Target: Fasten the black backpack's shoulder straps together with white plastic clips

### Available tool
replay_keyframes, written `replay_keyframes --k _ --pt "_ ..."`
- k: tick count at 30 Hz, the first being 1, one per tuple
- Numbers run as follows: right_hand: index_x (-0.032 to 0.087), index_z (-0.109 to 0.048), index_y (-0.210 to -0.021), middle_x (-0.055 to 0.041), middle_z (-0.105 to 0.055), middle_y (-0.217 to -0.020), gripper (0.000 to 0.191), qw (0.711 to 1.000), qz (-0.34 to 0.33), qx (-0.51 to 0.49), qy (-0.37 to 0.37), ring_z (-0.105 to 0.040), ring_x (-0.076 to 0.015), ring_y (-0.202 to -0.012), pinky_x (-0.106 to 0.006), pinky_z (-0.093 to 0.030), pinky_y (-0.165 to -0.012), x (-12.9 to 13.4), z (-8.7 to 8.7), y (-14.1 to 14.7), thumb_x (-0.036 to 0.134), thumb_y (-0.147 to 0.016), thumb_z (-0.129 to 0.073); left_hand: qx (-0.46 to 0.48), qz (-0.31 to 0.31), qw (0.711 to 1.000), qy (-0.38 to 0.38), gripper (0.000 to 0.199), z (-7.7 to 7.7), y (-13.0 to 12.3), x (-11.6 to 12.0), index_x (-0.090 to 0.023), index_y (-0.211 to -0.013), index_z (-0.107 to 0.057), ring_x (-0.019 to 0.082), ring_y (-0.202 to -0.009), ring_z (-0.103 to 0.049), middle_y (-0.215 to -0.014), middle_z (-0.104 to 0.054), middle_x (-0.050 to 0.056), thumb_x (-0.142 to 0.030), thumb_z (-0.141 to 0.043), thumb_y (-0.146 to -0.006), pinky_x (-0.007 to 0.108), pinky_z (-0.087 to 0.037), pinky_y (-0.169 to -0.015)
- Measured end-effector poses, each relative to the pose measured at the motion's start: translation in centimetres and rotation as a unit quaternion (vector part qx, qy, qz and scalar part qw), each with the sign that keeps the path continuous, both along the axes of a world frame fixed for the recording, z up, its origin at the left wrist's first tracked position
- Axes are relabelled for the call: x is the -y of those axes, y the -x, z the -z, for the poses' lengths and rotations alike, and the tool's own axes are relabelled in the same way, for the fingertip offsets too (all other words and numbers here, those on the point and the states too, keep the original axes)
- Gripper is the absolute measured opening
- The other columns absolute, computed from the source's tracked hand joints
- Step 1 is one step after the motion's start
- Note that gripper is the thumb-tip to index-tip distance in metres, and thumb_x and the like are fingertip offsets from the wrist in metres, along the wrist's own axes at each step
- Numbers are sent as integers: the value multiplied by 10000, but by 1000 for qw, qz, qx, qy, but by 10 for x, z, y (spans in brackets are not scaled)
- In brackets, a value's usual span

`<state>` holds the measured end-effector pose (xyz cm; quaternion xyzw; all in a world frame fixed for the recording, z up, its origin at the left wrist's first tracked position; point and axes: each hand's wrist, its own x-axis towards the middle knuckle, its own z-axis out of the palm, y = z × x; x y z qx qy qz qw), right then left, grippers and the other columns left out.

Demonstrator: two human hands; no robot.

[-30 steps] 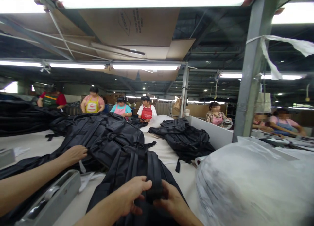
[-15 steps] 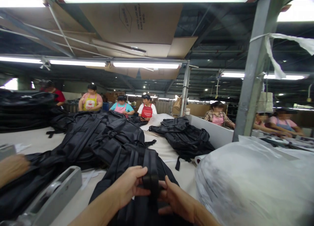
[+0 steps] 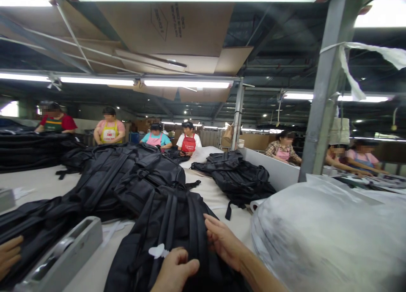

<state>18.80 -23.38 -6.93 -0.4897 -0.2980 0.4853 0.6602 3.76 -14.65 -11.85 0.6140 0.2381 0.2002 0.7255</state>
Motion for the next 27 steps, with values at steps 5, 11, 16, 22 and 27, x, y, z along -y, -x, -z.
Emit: replay_keyframes --k 5,11,16,22,27 --pt "158 -312 -1419 56 -624 -643 889 999 34 1 8 -550 -110 -568 -247 -424 -569 0 3 0 389 -689 -764 -11 2 990 138 412 1 1 6 -199 -592 -431 135 -616 -539 -588 -510 -44 -312 -822 -533 228 -415 -548" --pt "173 -211 -1472 -67 -708 -1017 950 999 35 -8 20 -660 -188 -823 -326 -514 -705 -13 14 -4 241 -673 -719 -6 -13 996 93 422 13 -7 18 -209 -587 -378 125 -549 -517 -554 -495 -53 -331 -777 -527 247 -416 -521" --pt "210 -172 -1498 -84 -696 -1119 1007 998 62 -20 3 -685 -212 -870 -354 -529 -762 -29 15 4 220 -658 -725 28 -36 998 33 290 14 -5 18 -204 -642 -420 92 -485 -477 -534 -539 -58 -202 -685 -525 210 -329 -475" --pt "192 -104 -1507 -78 -711 -1082 960 997 24 -69 4 -684 -183 -807 -338 -527 -754 -22 13 6 288 -734 -665 31 -41 985 166 459 9 -4 19 -185 -872 -507 136 -562 -566 -666 -657 -15 -81 -598 -434 259 -438 -574" --pt "184 -90 -1505 -54 -725 -1005 1008 999 20 -24 27 -682 -182 -823 -309 -510 -765 -19 22 0 207 -698 -693 -32 71 976 201 388 1 -10 30 -147 -805 -584 101 -488 -486 -556 -541 -53 -64 -548 -428 243 -413 -532"
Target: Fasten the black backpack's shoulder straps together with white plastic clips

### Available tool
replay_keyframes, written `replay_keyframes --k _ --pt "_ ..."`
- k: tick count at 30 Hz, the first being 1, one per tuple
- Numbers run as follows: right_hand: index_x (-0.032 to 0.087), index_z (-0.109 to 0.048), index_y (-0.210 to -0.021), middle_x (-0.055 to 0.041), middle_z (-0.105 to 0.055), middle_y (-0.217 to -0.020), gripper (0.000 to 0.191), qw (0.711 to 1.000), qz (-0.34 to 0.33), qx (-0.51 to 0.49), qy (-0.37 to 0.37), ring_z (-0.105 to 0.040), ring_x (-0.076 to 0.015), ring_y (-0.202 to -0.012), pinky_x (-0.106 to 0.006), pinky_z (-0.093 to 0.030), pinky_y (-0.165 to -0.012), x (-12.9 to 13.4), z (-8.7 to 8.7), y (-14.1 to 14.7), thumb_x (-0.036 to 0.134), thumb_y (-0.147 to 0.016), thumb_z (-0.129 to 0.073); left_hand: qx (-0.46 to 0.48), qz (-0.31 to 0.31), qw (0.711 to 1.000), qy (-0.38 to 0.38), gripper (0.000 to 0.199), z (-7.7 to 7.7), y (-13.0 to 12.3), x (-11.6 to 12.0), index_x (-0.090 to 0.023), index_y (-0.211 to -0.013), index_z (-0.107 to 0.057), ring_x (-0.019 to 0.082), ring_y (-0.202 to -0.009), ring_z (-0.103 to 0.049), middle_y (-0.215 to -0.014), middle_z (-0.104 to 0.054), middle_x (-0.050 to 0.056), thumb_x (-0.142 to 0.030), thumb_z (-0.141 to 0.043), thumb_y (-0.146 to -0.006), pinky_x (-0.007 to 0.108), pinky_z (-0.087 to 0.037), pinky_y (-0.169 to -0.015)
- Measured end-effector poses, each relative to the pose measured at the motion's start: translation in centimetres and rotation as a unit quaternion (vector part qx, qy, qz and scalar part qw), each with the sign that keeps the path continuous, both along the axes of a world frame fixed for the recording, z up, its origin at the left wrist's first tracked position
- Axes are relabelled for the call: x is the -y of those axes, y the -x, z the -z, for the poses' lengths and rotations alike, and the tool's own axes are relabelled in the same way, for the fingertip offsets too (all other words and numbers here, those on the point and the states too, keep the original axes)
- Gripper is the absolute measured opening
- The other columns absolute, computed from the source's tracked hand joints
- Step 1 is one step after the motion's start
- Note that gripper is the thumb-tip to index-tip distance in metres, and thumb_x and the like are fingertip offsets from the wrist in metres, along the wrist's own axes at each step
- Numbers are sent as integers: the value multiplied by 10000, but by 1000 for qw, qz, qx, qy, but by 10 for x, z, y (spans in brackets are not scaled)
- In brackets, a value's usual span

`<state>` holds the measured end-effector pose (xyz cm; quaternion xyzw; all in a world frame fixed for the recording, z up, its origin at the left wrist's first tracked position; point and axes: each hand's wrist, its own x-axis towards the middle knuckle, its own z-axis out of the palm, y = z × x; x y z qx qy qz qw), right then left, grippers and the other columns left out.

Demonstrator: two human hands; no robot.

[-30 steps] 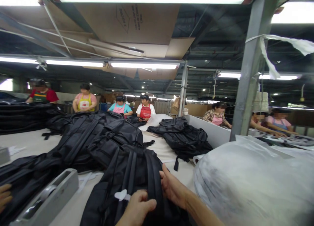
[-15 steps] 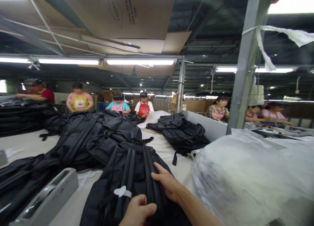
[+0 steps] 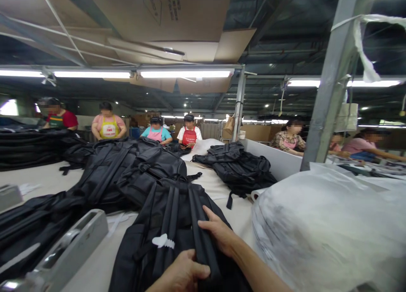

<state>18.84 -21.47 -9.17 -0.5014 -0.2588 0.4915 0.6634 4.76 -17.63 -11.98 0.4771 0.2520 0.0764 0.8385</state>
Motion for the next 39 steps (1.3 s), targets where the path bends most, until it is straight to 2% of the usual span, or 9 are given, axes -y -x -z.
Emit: replay_keyframes --k 2,5,9,13,16,25,30,33,39 --pt "192 -88 -1500 -60 -731 -903 944 1000 -1 4 20 -687 -194 -747 -319 -515 -694 -2 3 -1 301 -772 -679 17 -25 999 -33 465 -4 -3 4 -148 -874 -586 112 -522 -514 -616 -592 -38 -40 -539 -424 236 -396 -526" --pt "114 -363 -1391 -105 -721 -805 681 993 -72 -50 80 -676 -211 -667 -345 -526 -653 -4 7 -4 584 -902 -424 53 -69 993 -83 529 -6 -3 6 -145 -950 -570 139 -622 -574 -732 -659 -1 -36 -559 -432 227 -383 -536" --pt "128 -566 -1131 -113 -715 -834 671 978 -183 -52 89 -670 -218 -683 -383 -527 -702 -1 10 -11 671 -907 -241 43 -76 996 -32 426 -3 3 1 -156 -867 -559 123 -600 -559 -716 -641 -15 -70 -568 -450 237 -402 -558" --pt "194 -535 -1026 -6 -670 -710 339 981 -134 77 114 -638 -184 -583 -361 -512 -612 -3 1 -20 462 -827 -593 38 -84 995 -46 380 6 2 1 -170 -806 -534 105 -565 -516 -677 -616 -31 -71 -550 -439 218 -339 -507" --pt "191 -536 -988 12 -658 -693 384 983 -125 105 88 -620 -169 -561 -321 -495 -558 -4 -7 -23 370 -705 -723 66 -99 991 -65 453 11 -3 5 -185 -881 -533 137 -628 -549 -735 -632 -14 -78 -577 -443 225 -352 -520" --pt "202 -582 -1065 -10 -720 -815 479 996 -68 48 -18 -650 -156 -636 -311 -504 -641 2 6 -13 345 -651 -774 75 -73 995 -2 511 17 -7 0 -162 -940 -564 137 -625 -570 -753 -652 -4 -53 -626 -445 231 -400 -561" --pt "186 -634 -998 -22 -735 -819 450 998 -38 52 -21 -679 -203 -761 -368 -516 -758 -4 0 -5 314 -599 -796 13 -82 995 56 422 12 -7 -1 -140 -919 -604 203 -707 -645 -788 -696 65 -416 -756 -638 312 -487 -671" --pt "188 -642 -1008 -20 -738 -809 438 998 -24 60 -27 -683 -219 -797 -383 -516 -782 -6 4 -2 291 -604 -774 -35 -86 994 61 357 11 -7 -3 -162 -934 -597 245 -759 -670 -789 -711 73 -444 -683 -734 368 -502 -695" --pt "177 -659 -1004 -31 -743 -817 402 997 7 60 -44 -681 -228 -833 -380 -511 -813 -7 20 0 307 -635 -750 -37 -115 992 38 223 42 -21 -9 -194 -842 -557 290 -790 -675 -762 -683 40 -379 -652 -762 502 -520 -732"
